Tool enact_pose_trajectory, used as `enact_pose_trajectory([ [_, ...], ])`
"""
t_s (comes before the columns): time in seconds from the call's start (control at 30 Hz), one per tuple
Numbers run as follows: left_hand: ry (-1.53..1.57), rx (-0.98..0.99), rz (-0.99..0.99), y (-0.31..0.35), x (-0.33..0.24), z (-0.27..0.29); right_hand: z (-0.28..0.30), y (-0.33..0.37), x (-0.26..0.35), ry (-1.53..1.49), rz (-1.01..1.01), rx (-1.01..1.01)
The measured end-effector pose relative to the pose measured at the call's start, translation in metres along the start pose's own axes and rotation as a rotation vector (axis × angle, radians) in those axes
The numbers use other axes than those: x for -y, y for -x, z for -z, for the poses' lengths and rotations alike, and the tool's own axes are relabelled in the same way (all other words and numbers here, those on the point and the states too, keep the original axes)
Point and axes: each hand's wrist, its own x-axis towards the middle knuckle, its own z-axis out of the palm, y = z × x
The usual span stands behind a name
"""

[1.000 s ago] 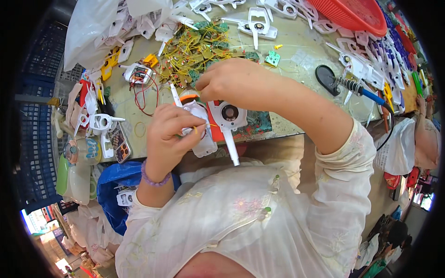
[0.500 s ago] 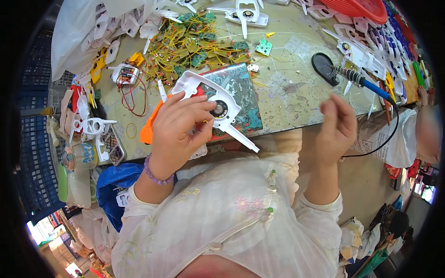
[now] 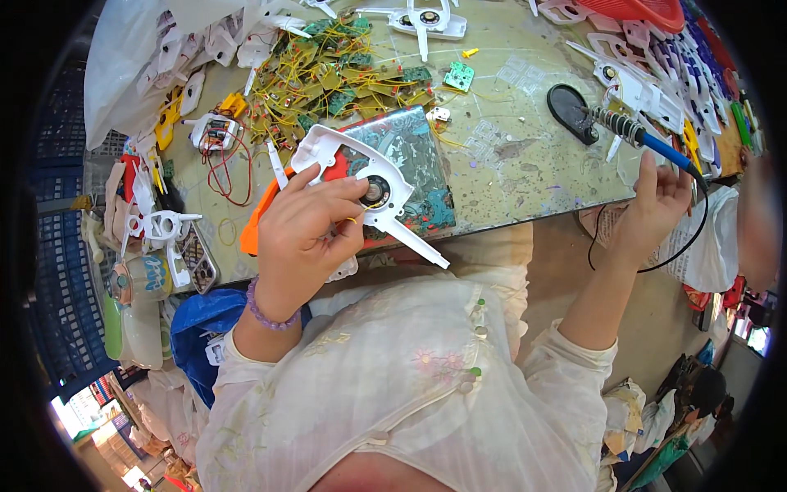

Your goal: Soldering wires to a small printed circuit board and assembling it into a plastic component casing.

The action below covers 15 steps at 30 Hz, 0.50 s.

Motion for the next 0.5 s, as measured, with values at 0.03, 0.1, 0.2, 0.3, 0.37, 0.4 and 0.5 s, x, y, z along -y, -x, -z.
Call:
enact_pose_trajectory([
  [0.03, -0.005, 0.0, 0.0, 0.001, 0.0, 0.0, -0.006, -0.004, 0.004, 0.064, 0.001, 0.052],
  [0.1, 0.004, 0.001, 0.015, 0.003, 0.001, 0.002, -0.015, -0.011, -0.002, 0.12, 0.001, 0.114],
  [0.2, 0.058, 0.012, 0.026, 0.003, 0.004, 0.002, -0.004, -0.029, -0.018, 0.176, -0.008, 0.138],
  [0.3, 0.102, 0.034, 0.028, 0.001, 0.005, 0.004, 0.005, -0.04, -0.018, 0.277, -0.091, 0.191],
  [0.37, 0.11, 0.05, 0.028, 0.001, 0.005, 0.005, 0.006, -0.045, -0.013, 0.297, -0.066, 0.241],
  [0.4, 0.116, 0.06, 0.037, 0.002, 0.005, 0.005, 0.011, -0.049, -0.012, 0.333, -0.004, 0.171],
  [0.5, 0.132, 0.065, 0.054, 0.003, 0.006, 0.006, 0.036, -0.055, 0.025, 0.357, 0.131, -0.057],
])
